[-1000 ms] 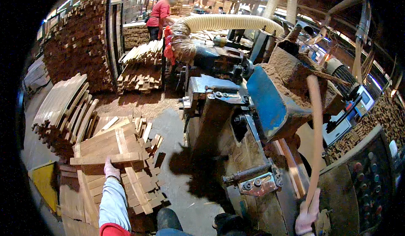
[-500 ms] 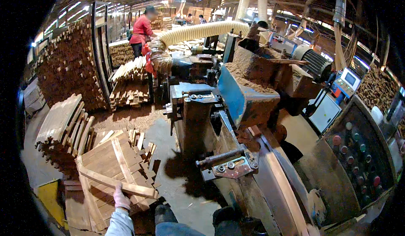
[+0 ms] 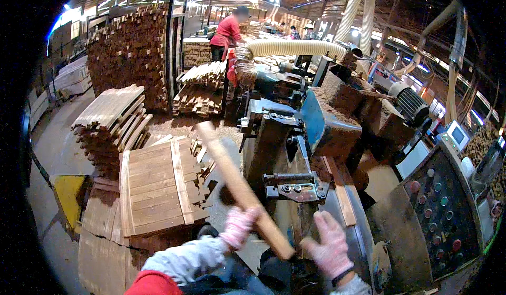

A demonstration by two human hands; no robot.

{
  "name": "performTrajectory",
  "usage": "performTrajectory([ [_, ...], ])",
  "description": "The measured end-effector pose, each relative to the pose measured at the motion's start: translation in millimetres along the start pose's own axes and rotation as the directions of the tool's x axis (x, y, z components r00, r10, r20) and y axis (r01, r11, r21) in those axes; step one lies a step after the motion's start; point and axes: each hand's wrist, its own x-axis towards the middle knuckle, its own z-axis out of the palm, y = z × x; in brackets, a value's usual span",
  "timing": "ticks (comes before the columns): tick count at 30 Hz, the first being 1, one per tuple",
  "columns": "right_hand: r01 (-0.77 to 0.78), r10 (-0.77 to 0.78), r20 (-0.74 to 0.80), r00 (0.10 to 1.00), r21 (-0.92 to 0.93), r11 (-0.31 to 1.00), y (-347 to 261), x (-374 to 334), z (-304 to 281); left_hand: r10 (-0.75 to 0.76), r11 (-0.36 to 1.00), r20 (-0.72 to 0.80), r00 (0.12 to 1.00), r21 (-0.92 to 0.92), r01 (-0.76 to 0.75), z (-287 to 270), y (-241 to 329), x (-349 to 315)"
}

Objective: The person picks up wood slabs from a pallet and feeds them into a processing machine one at a time.

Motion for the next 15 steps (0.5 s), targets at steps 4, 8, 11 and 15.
performTrajectory([
  [4,-0.321,0.324,0.149,0.934,-0.045,0.946,-50.8,-49.6,-33.2,-0.221,0.972,0.556,0.801,0.058,0.228,87.0,16.1,-60.4],
  [8,-0.406,0.413,-0.037,0.91,-0.285,0.868,-18.1,-189.5,-80.7,-0.032,0.991,0.837,0.546,-0.043,0.124,83.4,15.9,-61.2],
  [11,-0.619,0.667,-0.027,0.744,-0.401,0.675,-25.0,-273.2,-115.9,-0.076,0.992,0.57,0.818,0.128,0.003,39.3,-20.4,-8.0],
  [15,-0.767,0.761,-0.189,0.621,-0.344,0.541,-21.8,-284.7,-120.6,0.028,0.899,0.051,0.998,0.435,-0.047,-111.8,-111.3,97.2],
])
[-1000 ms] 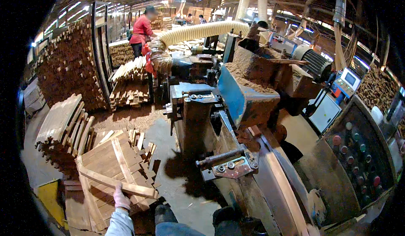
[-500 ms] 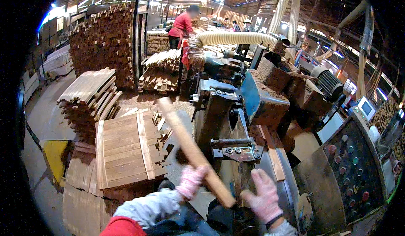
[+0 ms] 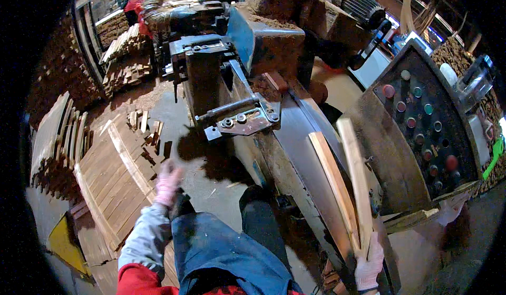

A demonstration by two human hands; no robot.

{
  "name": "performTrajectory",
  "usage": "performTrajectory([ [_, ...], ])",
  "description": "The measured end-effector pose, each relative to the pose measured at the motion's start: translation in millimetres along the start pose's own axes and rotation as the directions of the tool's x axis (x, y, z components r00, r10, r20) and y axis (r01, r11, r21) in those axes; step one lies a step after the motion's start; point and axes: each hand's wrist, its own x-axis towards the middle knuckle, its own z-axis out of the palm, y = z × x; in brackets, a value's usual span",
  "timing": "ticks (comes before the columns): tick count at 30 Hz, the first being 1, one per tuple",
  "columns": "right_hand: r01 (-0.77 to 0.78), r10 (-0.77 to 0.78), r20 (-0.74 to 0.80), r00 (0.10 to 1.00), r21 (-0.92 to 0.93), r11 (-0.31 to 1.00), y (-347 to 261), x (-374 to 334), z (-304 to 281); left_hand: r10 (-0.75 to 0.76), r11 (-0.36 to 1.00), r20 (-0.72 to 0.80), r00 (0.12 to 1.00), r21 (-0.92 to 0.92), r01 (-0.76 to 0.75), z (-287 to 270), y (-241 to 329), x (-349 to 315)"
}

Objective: The person picks up wood slabs from a pallet and feeds them into a processing machine one at a time.

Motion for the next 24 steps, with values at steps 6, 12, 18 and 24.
performTrajectory([
  [6,0.154,-0.035,-0.28,0.959,0.416,0.896,-50.3,115.7,74.2,-0.116,0.575,-0.625,0.772,0.591,0.566,-249.9,-151.5,-0.9],
  [12,0.403,-0.267,-0.348,0.899,0.417,0.815,-162.0,255.9,143.1,-0.388,0.207,-0.812,0.436,0.384,0.9,-349.5,-165.4,-57.6],
  [18,0.33,-0.272,-0.19,0.943,0.637,0.697,-150.8,245.2,149.8,-0.386,0.3,-0.816,0.43,0.33,0.895,-368.8,-188.3,-90.4],
  [24,0.426,-0.438,0.07,0.896,0.134,0.895,-123.6,82.9,56.3,-0.407,0.299,-0.815,0.413,0.309,0.903,-347.4,-171.2,-92.4],
])
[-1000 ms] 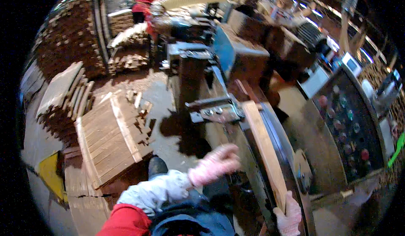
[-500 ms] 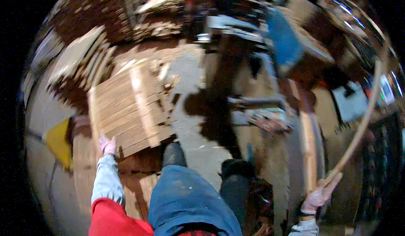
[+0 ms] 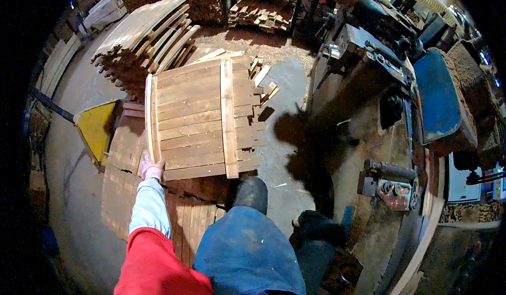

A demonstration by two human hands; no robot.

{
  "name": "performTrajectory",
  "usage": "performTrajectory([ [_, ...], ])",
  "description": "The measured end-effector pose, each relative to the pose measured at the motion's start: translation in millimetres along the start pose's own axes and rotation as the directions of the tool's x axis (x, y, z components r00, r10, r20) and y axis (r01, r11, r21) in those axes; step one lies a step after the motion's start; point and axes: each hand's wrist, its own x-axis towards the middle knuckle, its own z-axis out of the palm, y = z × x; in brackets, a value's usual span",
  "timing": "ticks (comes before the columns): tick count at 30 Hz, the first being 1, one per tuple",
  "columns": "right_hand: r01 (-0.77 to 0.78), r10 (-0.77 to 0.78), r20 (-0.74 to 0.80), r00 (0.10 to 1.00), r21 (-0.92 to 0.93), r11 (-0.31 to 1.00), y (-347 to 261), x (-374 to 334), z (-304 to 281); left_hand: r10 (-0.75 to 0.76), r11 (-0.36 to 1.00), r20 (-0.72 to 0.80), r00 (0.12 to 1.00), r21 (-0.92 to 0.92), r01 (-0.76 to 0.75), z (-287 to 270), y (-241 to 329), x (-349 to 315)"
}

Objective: The person picks up wood slabs from a pallet and feeds them into a processing machine one at a time.

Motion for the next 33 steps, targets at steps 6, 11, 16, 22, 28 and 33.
performTrajectory([
  [6,0.076,-0.033,0.127,0.991,-0.349,0.934,41.3,-75.8,-44.2,0.039,0.964,0.103,0.994,-0.267,-0.01,20.5,10.4,-10.9],
  [11,0.241,-0.191,0.159,0.969,-0.411,0.879,35.3,42.6,-12.8,0.353,0.316,-0.05,0.934,-0.934,-0.169,6.1,37.7,-99.6],
  [16,0.153,-0.158,-0.016,0.987,-0.173,0.973,78.2,144.4,53.4,0.601,0.089,-0.137,0.788,-0.968,-0.236,-34.5,58.7,-234.9],
  [22,0.24,-0.331,0.103,0.938,0.496,0.834,-47.7,143.1,62.2,0.887,-0.033,-0.033,0.461,-0.999,-0.008,-50.0,123.8,-436.8],
  [28,-0.455,0.228,0.403,0.886,0.664,0.594,-109.7,66.4,-8.6,0.836,-0.001,0.153,-0.527,-0.96,-0.281,-112.4,122.6,-554.6],
  [33,-0.289,0.262,0.173,0.949,0.152,0.945,42.8,-62.5,-56.2,0.96,-0.184,-0.089,-0.264,-0.914,-0.362,-34.6,150.2,-504.6],
])
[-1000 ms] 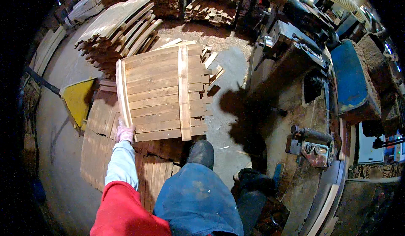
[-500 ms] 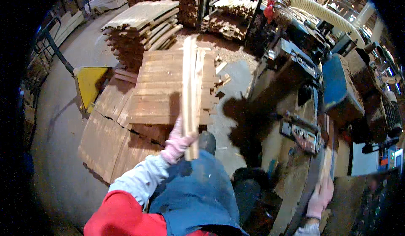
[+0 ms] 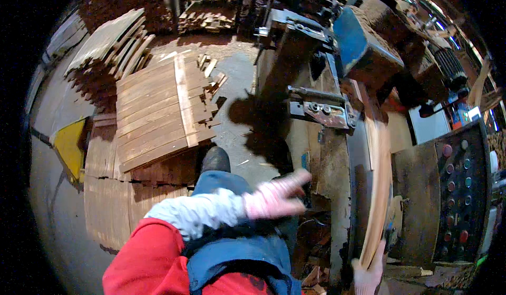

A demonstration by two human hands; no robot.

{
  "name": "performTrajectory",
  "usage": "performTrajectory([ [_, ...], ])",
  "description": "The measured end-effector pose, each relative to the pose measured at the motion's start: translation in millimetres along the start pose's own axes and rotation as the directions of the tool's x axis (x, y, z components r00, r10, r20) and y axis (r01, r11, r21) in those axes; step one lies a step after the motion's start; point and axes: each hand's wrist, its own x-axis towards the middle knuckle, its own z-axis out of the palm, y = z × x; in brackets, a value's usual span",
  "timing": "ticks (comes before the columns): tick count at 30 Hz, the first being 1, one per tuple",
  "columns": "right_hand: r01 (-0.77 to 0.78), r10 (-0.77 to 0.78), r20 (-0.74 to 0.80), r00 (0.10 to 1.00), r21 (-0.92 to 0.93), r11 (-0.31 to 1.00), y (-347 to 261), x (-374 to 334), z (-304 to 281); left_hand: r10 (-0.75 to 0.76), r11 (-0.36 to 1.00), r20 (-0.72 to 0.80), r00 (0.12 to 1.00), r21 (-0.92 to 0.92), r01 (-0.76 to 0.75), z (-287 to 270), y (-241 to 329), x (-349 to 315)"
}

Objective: The person picks up wood slabs from a pallet and feeds them into a processing machine one at a time.

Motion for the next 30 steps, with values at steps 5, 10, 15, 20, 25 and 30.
performTrajectory([
  [5,-0.164,0.155,-0.053,0.986,-0.252,0.954,45.5,-84.3,-20.7,-0.535,0.729,-0.497,0.683,0.135,0.67,-141.5,-87.2,-9.8],
  [10,-0.113,0.081,-0.102,0.992,-0.37,0.922,41.2,-68.5,-14.3,-0.474,0.446,-0.776,0.417,0.196,0.873,-248.6,-181.5,-64.6],
  [15,-0.258,0.239,-0.097,0.966,-0.365,0.895,23.2,-66.4,-16.7,-0.336,0.095,-0.908,0.249,0.231,0.968,-270.9,-230.9,-82.9],
  [20,-0.299,0.324,0.002,0.946,-0.377,0.877,29.6,-82.3,-29.7,-0.419,-0.015,-0.895,0.15,0.172,0.985,-265.7,-207.9,-57.4],
  [25,-0.29,0.279,-0.078,0.957,-0.265,0.92,-1.9,-91.0,-24.7,-0.465,-0.05,-0.882,0.077,0.113,0.992,-258.3,-189.8,-34.3],
  [30,-0.172,0.178,-0.221,0.959,0.044,0.984,4.1,-40.8,-10.4,-0.484,-0.058,-0.874,0.055,0.094,0.994,-278.5,-222.8,-45.3],
])
